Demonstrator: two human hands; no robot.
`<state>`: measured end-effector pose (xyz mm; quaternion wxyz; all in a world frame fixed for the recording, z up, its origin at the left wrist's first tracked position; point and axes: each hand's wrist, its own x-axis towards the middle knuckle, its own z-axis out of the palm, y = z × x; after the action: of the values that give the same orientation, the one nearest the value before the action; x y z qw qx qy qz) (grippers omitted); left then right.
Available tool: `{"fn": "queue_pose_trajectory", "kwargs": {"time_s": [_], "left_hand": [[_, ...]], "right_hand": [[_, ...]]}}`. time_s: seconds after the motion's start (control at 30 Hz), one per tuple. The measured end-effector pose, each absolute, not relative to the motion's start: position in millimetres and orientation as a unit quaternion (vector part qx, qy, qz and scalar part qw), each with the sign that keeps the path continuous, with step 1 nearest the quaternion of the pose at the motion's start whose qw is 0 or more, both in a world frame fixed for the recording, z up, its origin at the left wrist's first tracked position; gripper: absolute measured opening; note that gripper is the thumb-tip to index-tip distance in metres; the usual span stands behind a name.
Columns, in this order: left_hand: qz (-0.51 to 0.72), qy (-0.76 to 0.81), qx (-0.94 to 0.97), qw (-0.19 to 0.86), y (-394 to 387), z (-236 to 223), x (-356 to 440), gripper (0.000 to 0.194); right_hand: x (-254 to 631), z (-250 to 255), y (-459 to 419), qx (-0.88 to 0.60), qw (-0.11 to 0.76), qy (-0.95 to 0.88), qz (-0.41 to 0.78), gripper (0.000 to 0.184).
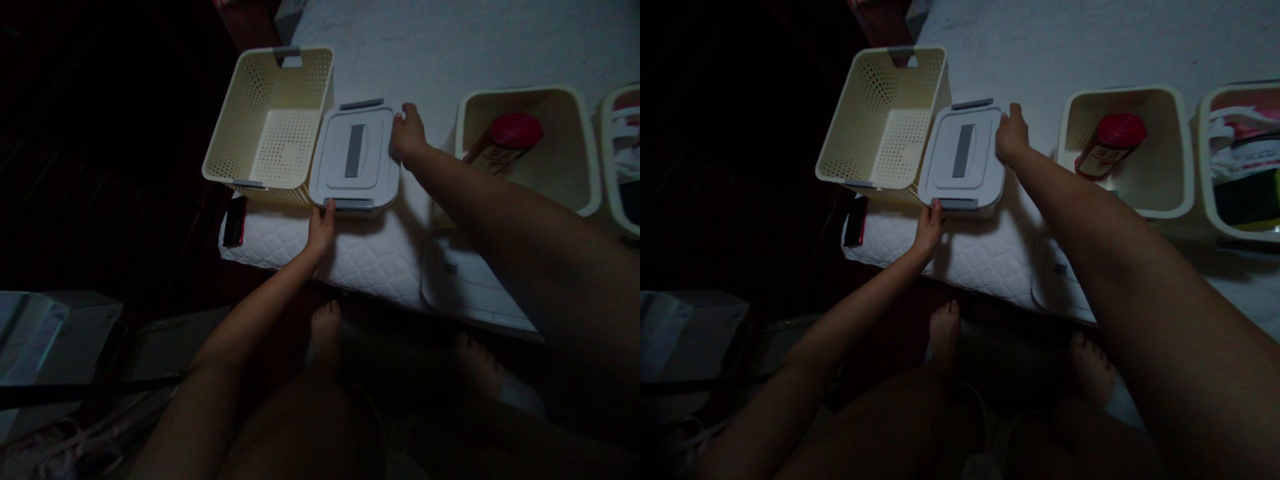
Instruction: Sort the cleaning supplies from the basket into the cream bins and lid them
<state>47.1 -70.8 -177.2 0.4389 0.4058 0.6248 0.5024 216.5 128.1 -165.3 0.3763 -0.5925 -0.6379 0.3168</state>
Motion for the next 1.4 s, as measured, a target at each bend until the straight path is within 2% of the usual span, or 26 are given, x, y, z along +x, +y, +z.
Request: {"fn": "queue_pose_trajectory", "kwargs": {"time_s": [0.13, 0.4, 0.5, 0.63, 0.7, 0.8, 0.93, 1.13, 1.4], "left_hand": [[0.508, 0.619, 0.414, 0.433, -72, -183, 47, 0.047], [0.502, 0.635, 0.433, 0.397, -72, -180, 42, 0.042], [0.497, 0.666, 0.433, 0.349, -74, -176, 39, 0.043], [0.528, 0.698, 0.436, 0.208, -86, -165, 35, 0.042], [0.538, 0.693, 0.453, 0.160, -92, -156, 36, 0.037], [0.523, 0.666, 0.507, 0.158, -94, -140, 44, 0.025], [0.474, 0.598, 0.614, 0.202, -82, -116, 72, 0.012], [0.338, 0.478, 0.784, 0.207, -77, -98, 131, 0.014], [0.084, 0.237, 0.959, 0.128, -93, -97, 186, 0.022]], "right_hand": [[218, -157, 112, -0.647, 0.368, -0.579, 0.333, 0.037], [222, -145, 102, -0.629, 0.346, -0.615, 0.327, 0.041], [230, -132, 90, -0.618, 0.321, -0.644, 0.316, 0.035], [244, -112, 67, -0.602, 0.313, -0.685, 0.265, 0.024], [256, -105, 55, -0.584, 0.309, -0.712, 0.239, 0.026], [283, -99, 38, -0.554, 0.290, -0.754, 0.199, 0.032], [326, -93, 13, -0.534, 0.293, -0.776, 0.161, 0.030], [387, -87, -40, -0.492, 0.278, -0.821, 0.080, 0.030], [436, -101, -132, -0.425, 0.157, -0.891, 0.022, 0.033]]}}
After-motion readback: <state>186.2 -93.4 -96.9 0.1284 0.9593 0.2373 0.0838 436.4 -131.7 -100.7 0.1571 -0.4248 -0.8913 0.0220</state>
